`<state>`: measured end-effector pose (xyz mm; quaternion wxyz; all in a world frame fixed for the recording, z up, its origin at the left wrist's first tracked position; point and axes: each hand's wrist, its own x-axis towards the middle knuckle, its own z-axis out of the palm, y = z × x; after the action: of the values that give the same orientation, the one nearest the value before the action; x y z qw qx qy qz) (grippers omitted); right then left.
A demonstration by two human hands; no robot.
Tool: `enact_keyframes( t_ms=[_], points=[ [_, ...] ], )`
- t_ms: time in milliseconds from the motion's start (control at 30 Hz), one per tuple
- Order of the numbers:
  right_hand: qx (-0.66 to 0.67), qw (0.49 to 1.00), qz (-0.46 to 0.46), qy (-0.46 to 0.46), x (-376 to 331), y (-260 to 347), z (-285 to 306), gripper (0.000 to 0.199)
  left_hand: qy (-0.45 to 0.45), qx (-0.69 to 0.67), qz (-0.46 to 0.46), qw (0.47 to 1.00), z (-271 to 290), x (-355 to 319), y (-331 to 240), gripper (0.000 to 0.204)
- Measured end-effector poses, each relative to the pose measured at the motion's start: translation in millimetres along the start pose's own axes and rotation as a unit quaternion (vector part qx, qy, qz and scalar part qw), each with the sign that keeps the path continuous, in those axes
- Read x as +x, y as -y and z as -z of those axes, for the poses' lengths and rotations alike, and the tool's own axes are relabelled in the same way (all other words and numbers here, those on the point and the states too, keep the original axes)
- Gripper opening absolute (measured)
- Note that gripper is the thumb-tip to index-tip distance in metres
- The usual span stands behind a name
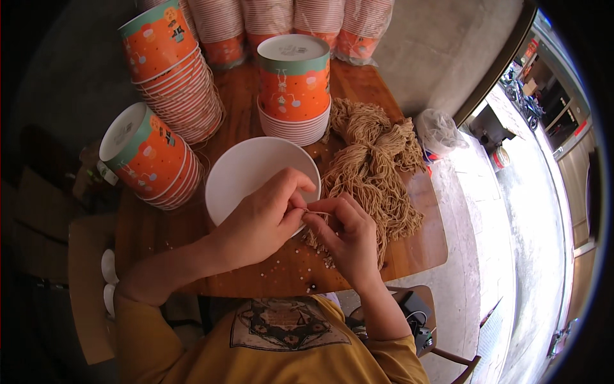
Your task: Threading string handles through pre-punched holes in paper tubs and stacking them.
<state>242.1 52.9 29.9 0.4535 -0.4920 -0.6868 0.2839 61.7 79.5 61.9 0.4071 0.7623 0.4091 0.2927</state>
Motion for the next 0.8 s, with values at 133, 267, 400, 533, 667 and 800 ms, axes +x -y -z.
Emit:
enact_keyframes(
  t_ms=[133,267,400,533,667,800],
  points=[
    [0.007,1.000,0.014,0.001,0.0,0.6,1.1,0.014,-0.015,0.057,-0.099,0.993,-0.7,1.0,7.9,0.036],
    [0.019,1.000,0.017,-0.006,-0.4,-0.6,-2.1,0.011,0.008,0.075,-0.123,0.990,1.7,1.0,6.1,0.033],
    [-0.026,0.997,0.056,-0.042,-5.7,-2.3,-7.8,0.012,0.013,0.081,-0.088,0.993,2.1,0.3,4.5,0.025],
    [-0.076,0.985,0.135,-0.077,-11.0,-11.0,-16.3,0.016,-0.041,0.150,-0.167,0.974,-2.0,0.0,4.5,0.020],
    [-0.132,0.967,0.193,-0.102,-12.8,-12.0,-18.2,0.020,-0.074,0.244,-0.167,0.952,-6.3,-6.5,-0.3,0.021],
    [-0.166,0.955,0.221,-0.109,-13.3,-12.7,-18.5,0.019,-0.093,0.227,-0.164,0.955,-9.6,-8.9,5.8,0.019]
  ],
)
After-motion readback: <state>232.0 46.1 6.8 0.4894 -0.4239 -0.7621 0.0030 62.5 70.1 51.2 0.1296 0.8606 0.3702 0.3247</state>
